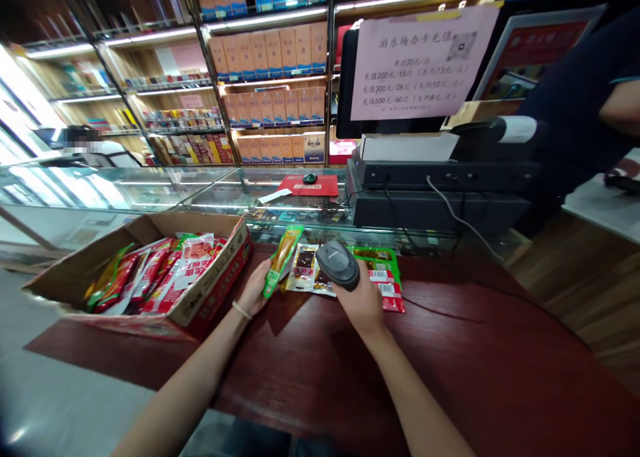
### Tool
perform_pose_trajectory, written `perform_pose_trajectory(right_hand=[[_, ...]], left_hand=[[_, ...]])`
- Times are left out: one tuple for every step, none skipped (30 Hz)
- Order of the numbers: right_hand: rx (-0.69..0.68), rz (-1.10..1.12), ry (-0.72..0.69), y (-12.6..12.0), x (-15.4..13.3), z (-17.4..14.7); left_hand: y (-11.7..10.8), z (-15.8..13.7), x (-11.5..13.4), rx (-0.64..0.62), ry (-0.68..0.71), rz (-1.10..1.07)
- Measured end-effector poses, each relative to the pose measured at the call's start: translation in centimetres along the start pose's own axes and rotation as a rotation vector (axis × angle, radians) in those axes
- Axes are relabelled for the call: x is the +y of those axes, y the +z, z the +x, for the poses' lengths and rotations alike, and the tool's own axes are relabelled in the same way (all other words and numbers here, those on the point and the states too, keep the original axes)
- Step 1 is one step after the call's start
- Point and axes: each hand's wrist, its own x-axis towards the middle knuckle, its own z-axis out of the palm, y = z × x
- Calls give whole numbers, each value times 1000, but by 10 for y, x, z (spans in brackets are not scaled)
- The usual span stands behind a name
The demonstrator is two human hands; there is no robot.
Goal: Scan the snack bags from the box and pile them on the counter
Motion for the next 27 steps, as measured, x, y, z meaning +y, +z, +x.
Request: perform_pose_trajectory(right_hand=[[33, 9, 14, 0, 3, 2], [57, 20, 23, 0, 5, 5], [73, 33, 26, 0, 7, 7], [80, 44, 26, 0, 9, 8], [83, 53, 26, 0, 9, 9], [84, 58, 27, -1, 10, 10], [81, 57, 29, -1, 9, 10], [77, 50, 34, -1, 8, 9], [69, 40, 40, -2, 7, 8], [58, 27, 46, -2, 6, 7], [47, 14, 51, -2, 5, 6], [40, 3, 53, -2, 5, 5], [34, -3, 50, -1, 4, 5], [29, -5, 42, -1, 5, 4], [23, -2, 33, 0, 6, 3], [15, 4, 23, 1, 6, 3], [3, 6, 19, 2, 7, 3], [-10, 6, 23, 4, 8, 3], [-18, 0, 30, 5, 7, 4], [-25, -10, 29, 6, 5, 5], [-49, -15, 18, 7, 2, 6], [-65, -17, 1, 7, -3, 7], [-71, -25, -19, 8, -9, 9], [-96, -25, -48, 9, -17, 10], [-117, -20, -76, 11, -26, 11], [-135, -18, -102, 13, -36, 12], [-152, -16, -113, 16, -47, 12]], left_hand=[[1, 4, -3, 43, 84, 80], [1, 9, -6, 45, 134, 157], [0, 13, -9, 11, 147, 232], [0, 16, -12, -40, 141, 307], [-1, 19, -14, -94, 145, 383], [-2, 21, -16, -134, 172, 461], [-3, 22, -17, -150, 223, 541], [-4, 23, -18, -138, 289, 622], [-4, 22, -18, -108, 359, 700], [-4, 21, -18, -74, 418, 769], [-3, 20, -17, -49, 457, 821], [-2, 17, -16, -36, 480, 850], [0, 14, -15, -35, 492, 858], [2, 11, -15, -40, 501, 850], [5, 7, -14, -45, 513, 831], [8, 4, -12, -46, 530, 807], [12, 0, -10, -47, 551, 785], [16, -4, -7, -49, 577, 767], [20, -8, -2, -51, 606, 756], [25, -12, 5, -52, 637, 749], [29, -17, 14, -54, 668, 746], [33, -23, 25, -54, 699, 747], [37, -30, 38, -48, 734, 747], [40, -37, 53, -62, 759, 761], [41, -44, 68, -78, 786, 785], [40, -51, 85, -85, 817, 819], [37, -58, 101, -82, 843, 867]])
